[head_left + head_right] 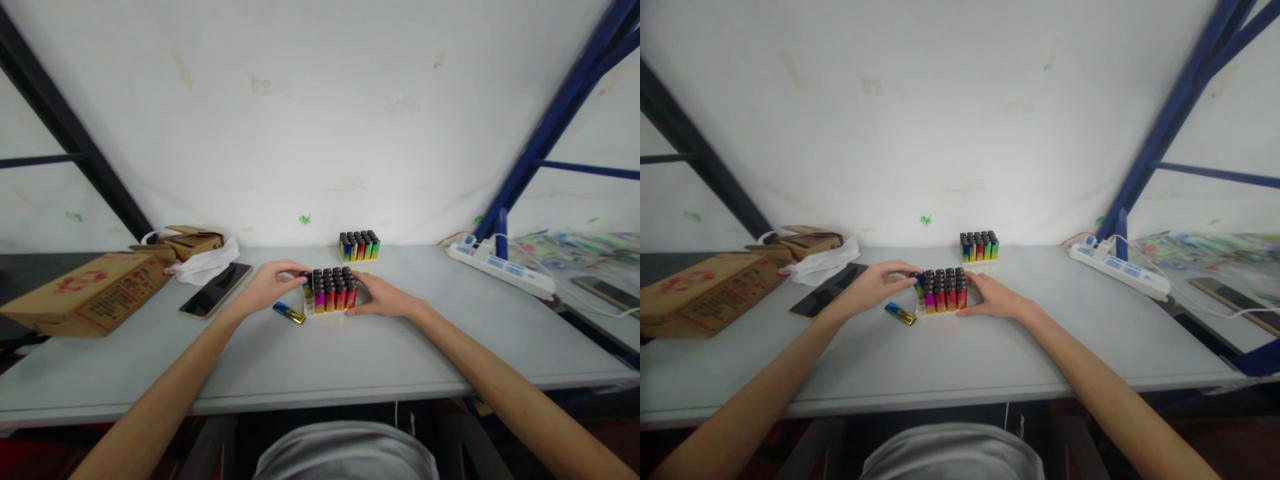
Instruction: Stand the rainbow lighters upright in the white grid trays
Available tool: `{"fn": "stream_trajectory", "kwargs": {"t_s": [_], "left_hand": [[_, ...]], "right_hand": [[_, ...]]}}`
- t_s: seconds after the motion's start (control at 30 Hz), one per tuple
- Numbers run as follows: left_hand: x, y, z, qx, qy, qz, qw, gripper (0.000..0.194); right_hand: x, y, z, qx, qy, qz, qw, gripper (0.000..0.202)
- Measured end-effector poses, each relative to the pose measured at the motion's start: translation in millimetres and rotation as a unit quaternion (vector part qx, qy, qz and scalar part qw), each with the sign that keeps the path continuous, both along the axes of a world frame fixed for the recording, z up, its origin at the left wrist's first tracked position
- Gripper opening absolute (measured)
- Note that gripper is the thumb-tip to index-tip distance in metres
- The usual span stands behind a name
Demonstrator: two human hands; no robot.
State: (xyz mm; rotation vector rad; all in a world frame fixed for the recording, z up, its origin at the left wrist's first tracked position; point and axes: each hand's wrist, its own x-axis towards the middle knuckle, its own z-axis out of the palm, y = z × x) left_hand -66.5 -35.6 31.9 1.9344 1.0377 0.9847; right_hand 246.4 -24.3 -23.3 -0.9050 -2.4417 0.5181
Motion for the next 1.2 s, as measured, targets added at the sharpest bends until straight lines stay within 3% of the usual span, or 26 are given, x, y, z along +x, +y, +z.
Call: {"fn": "stream_trajectory", "kwargs": {"t_s": [0.13, 0.3, 0.47, 0.6, 0.73, 0.87, 1.07, 1.2], "left_hand": [[3, -3, -0.7, 0.010, 0.028, -0.020, 0.999, 0.026], [0, -5, 0.7, 0.012, 0.015, -0.011, 1.000, 0.044], [-27, 3, 7.2, 0.066, 0.086, 0.027, 0.994, 0.024], [-48, 6, 12.3, 0.030, 0.173, -0.057, 0.983, 0.027], [-49, 8, 5.1, 0.023, 0.219, -0.110, 0.969, 0.028], [-42, 9, 1.9, 0.031, 0.182, -0.127, 0.975, 0.020], [-38, -3, 23.8, -0.062, 0.096, -0.131, 0.985, 0.025], [-34, -8, 28.3, -0.109, -0.007, -0.116, 0.987, 0.027]], "right_hand": [[0, 1, -0.3, 0.000, 0.000, 0.001, 1.000, 0.097], [1, 1, -1.4, 0.002, -0.003, -0.003, 1.000, 0.098], [2, 1, -1.9, 0.004, -0.008, -0.004, 1.000, 0.098], [1, 0, -0.3, -0.003, -0.005, -0.005, 1.000, 0.096], [1, -1, 0.1, -0.005, -0.006, -0.007, 1.000, 0.097], [2, -1, -0.3, -0.009, -0.005, -0.012, 1.000, 0.098], [2, -1, 0.4, -0.004, -0.001, 0.002, 1.000, 0.100], [1, -1, 0.6, -0.003, 0.003, -0.001, 1.000, 0.097]]}}
